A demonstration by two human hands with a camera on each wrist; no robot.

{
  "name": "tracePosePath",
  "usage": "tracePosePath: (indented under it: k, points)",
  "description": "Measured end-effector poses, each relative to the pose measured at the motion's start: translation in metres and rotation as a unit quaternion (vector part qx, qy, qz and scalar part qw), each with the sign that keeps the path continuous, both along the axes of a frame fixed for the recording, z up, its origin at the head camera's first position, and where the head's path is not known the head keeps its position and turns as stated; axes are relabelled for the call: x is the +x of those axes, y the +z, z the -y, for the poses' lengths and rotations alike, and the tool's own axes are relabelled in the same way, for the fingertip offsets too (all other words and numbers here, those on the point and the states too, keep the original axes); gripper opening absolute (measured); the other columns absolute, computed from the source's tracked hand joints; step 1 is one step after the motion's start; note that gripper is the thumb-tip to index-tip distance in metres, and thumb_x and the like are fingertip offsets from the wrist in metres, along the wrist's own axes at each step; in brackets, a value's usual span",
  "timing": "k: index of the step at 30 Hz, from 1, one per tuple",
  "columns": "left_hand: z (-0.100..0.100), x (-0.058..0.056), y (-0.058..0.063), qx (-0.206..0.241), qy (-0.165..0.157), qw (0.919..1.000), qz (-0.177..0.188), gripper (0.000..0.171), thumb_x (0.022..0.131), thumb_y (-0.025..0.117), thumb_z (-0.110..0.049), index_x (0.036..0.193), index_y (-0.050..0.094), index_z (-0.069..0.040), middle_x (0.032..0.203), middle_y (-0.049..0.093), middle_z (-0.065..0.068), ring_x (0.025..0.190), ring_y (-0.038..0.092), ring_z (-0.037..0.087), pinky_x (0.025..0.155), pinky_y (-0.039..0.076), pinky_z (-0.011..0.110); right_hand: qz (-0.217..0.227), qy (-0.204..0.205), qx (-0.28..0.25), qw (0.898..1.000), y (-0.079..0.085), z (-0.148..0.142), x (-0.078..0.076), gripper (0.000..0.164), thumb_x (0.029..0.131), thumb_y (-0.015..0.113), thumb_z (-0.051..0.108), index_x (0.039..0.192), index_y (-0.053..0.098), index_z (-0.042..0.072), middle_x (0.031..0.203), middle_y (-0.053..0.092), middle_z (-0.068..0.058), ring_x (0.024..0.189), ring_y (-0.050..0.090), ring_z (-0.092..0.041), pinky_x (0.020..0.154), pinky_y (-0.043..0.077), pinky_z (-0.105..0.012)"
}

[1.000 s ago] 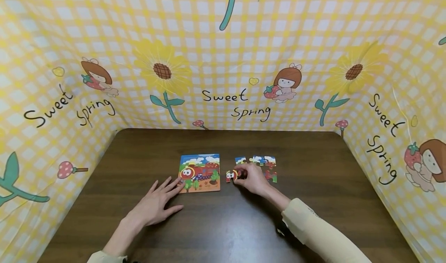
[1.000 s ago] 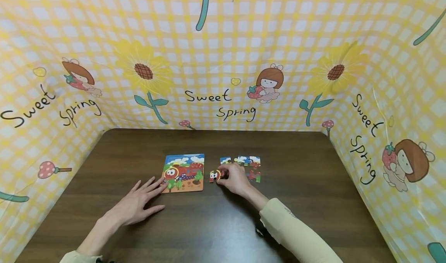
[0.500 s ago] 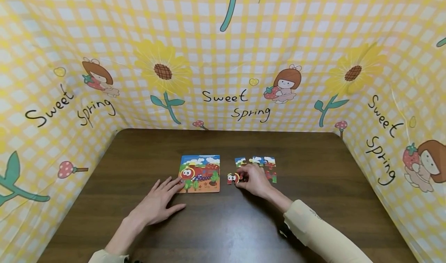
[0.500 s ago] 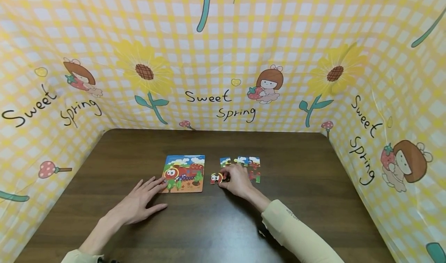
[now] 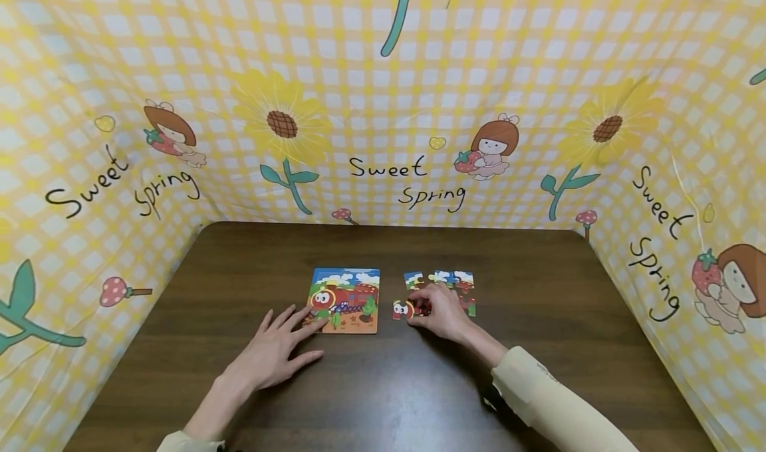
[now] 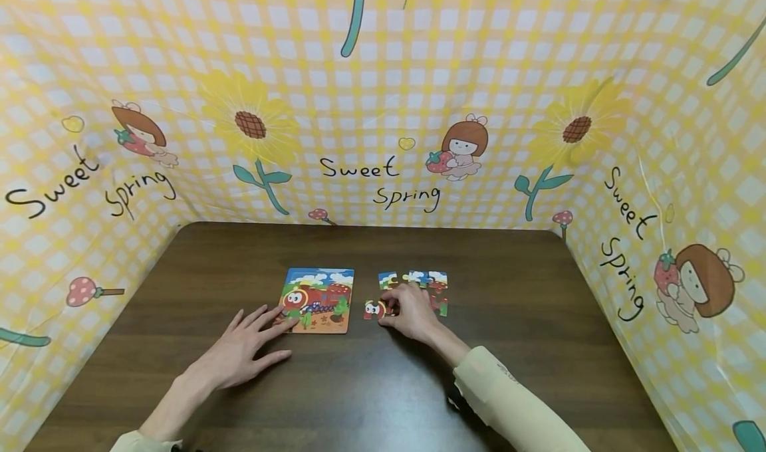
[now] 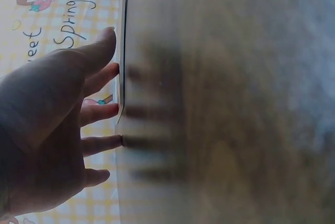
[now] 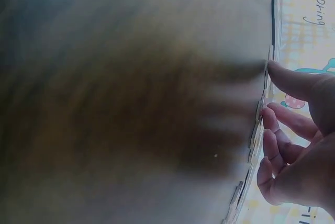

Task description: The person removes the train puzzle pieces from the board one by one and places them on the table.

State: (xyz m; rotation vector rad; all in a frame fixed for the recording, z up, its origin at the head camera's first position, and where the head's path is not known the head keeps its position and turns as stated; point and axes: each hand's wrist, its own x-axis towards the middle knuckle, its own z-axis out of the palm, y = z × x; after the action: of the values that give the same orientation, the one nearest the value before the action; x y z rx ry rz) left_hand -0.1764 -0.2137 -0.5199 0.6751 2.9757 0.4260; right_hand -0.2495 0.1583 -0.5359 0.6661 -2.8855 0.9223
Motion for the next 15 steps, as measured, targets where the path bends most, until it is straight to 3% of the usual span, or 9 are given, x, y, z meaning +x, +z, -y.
tracePosePath:
  k: [3, 7, 10, 13, 15]
  points:
    - [0.000, 0.000, 0.001, -0.002, 0.000, 1.0000, 0.001, 0.061, 0.105, 0.069, -0.055, 0.161, 0.060, -0.030, 0.171, 0.050, 0.019, 0.159, 0.042, 0.053, 0.125, 0.026, 0.084, -0.030, 0.013, -0.032, 0.999, -0.010, -0.001, -0.004, 0.038, 0.082, 0.099, 0.025, 0.115, 0.084, 0.011, 0.093, 0.075, 0.001, 0.095, 0.064, -0.021, 0.086, 0.044, -0.042]
    - [0.000, 0.000, 0.002, -0.006, 0.000, 1.0000, 0.001, 0.061, 0.105, 0.070, -0.054, 0.160, 0.060, -0.031, 0.170, 0.050, 0.019, 0.159, 0.042, 0.053, 0.125, 0.026, 0.084, -0.075, 0.058, -0.081, 0.992, -0.031, 0.007, -0.012, 0.034, 0.093, 0.091, 0.034, 0.118, 0.083, 0.014, 0.097, 0.074, 0.001, 0.088, 0.063, -0.014, 0.082, 0.046, -0.040]
    - [0.000, 0.000, 0.002, -0.006, -0.002, 1.0000, 0.002, 0.061, 0.104, 0.071, -0.053, 0.160, 0.060, -0.031, 0.169, 0.051, 0.020, 0.158, 0.043, 0.054, 0.125, 0.025, 0.084, -0.043, 0.090, -0.102, 0.990, -0.022, 0.023, -0.006, 0.035, 0.099, 0.085, 0.032, 0.125, 0.080, 0.009, 0.104, 0.076, -0.003, 0.090, 0.064, -0.014, 0.083, 0.051, -0.039]
    - [-0.001, 0.000, 0.002, -0.003, -0.005, 1.0000, 0.003, 0.062, 0.104, 0.072, -0.053, 0.160, 0.060, -0.031, 0.169, 0.052, 0.020, 0.158, 0.043, 0.054, 0.125, 0.024, 0.084, -0.002, 0.109, -0.111, 0.988, -0.006, 0.042, 0.004, 0.037, 0.098, 0.085, 0.022, 0.129, 0.078, 0.003, 0.112, 0.078, -0.010, 0.094, 0.065, -0.018, 0.084, 0.055, -0.037]
    - [-0.002, 0.000, 0.001, -0.004, -0.004, 1.0000, 0.004, 0.062, 0.104, 0.072, -0.053, 0.161, 0.060, -0.031, 0.169, 0.052, 0.020, 0.158, 0.044, 0.054, 0.125, 0.024, 0.084, -0.003, 0.116, -0.100, 0.988, -0.009, 0.051, 0.004, 0.038, 0.098, 0.085, 0.023, 0.131, 0.077, 0.005, 0.114, 0.078, -0.008, 0.096, 0.064, -0.017, 0.082, 0.054, -0.035]
